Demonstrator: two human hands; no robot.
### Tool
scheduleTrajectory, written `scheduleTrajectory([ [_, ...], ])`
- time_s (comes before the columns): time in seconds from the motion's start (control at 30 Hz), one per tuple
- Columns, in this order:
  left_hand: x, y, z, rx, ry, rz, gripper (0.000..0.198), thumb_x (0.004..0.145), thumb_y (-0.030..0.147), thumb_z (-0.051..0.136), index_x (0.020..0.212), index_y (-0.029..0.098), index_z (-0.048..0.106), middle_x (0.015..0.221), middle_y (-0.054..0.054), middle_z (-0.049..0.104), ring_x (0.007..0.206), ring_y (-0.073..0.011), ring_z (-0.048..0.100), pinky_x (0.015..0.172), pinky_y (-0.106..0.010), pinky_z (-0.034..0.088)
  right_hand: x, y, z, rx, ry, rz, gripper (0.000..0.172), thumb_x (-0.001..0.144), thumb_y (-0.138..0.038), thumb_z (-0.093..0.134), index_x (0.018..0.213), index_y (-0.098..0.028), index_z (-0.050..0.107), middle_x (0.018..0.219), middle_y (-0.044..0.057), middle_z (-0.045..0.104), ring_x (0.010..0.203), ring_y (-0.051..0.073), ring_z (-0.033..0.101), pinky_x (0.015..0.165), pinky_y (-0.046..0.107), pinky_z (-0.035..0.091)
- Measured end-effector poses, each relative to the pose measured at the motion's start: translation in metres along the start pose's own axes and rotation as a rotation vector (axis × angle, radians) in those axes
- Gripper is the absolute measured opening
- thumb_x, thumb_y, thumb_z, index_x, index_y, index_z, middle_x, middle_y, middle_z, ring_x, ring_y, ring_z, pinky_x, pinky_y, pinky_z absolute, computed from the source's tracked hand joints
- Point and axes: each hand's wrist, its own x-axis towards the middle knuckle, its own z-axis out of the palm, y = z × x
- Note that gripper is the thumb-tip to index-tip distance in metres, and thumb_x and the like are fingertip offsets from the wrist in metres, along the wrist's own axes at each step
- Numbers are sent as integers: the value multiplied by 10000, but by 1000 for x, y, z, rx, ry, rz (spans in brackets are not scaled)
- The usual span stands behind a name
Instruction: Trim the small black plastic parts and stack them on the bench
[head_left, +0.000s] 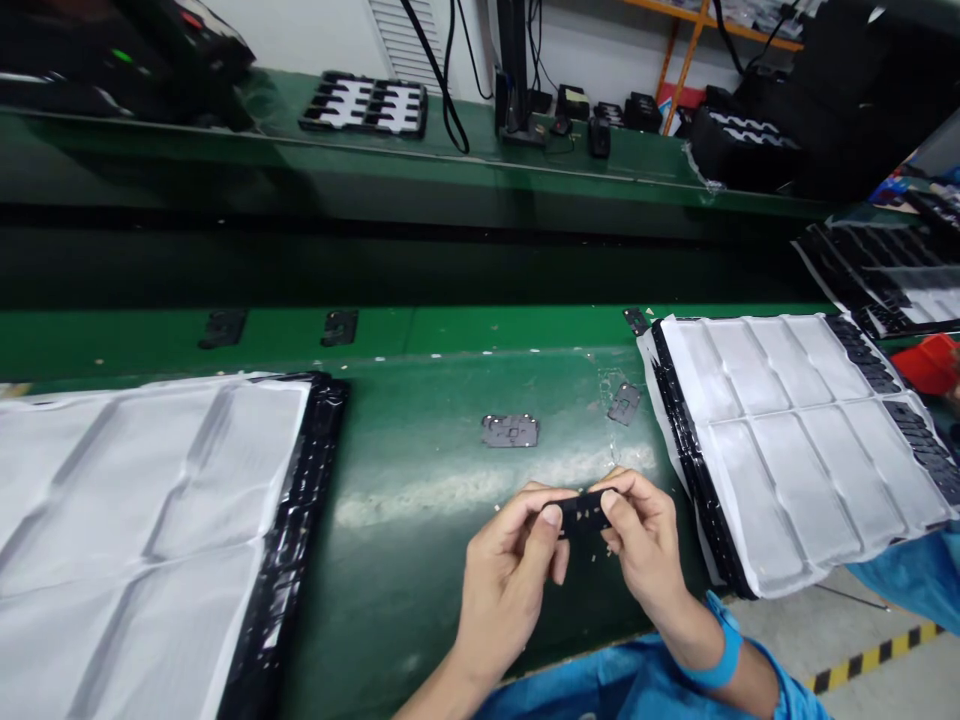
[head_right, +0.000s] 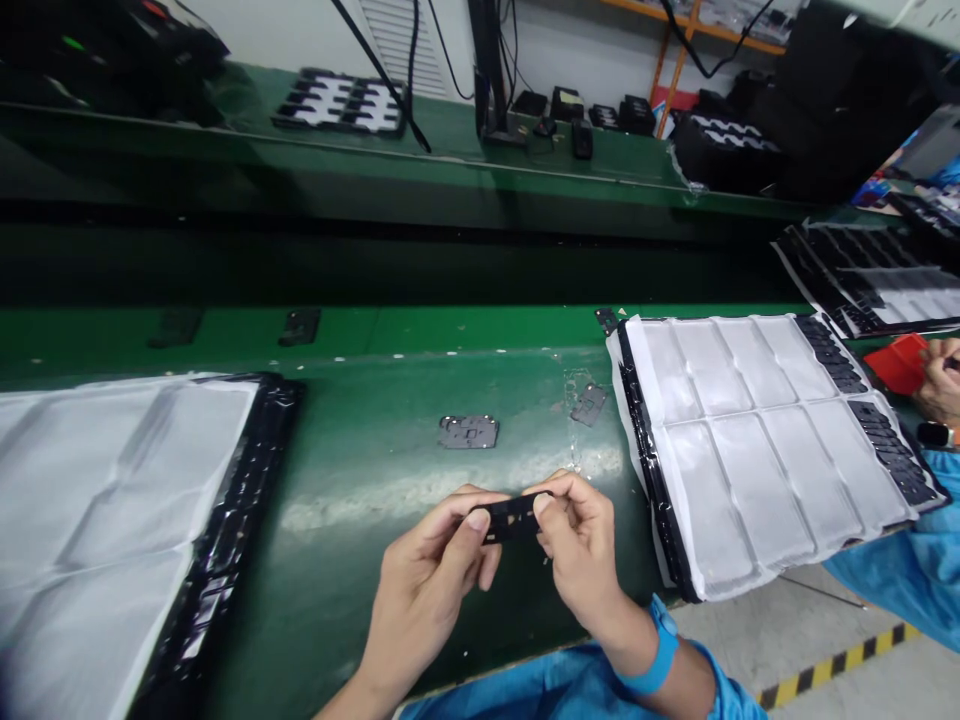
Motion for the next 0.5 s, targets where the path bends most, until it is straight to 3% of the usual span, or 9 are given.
scheduleTrajectory([
  [0.17,-1,-3,-6,-8,-117,-161,313,1020,424,571,1106,132,645,566,41,598,478,-108,497,507,-215,404,3,2,-5,-60,-8,44,239,976,-384,679,894,-173,757,573,-57,532,436,71,446,449,193,378],
  [0.27,3,-5,-6,-11,-140,-196,288,992,418,601,1049,138,634,581,36,615,498,-114,506,529,-225,418,1,0,-5,-116,0,16,220,996,-371,664,952,-180,764,593,-51,552,453,80,491,465,196,415],
  [0.37,8,-6,-5,-31,-155,-193,244,987,392,595,941,157,642,597,27,630,508,-118,524,541,-233,433,-2,0,-5,-199,-28,-55,173,1019,-324,644,1023,-198,763,753,-6,653,523,92,577,497,203,462],
  [0.5,12,-4,-6,-37,-164,-150,133,942,277,621,873,173,668,714,-2,694,663,-142,637,664,-236,504,-5,5,-11,-299,-54,-210,170,1037,-247,603,1132,-236,744,970,36,704,683,129,679,628,244,557],
])
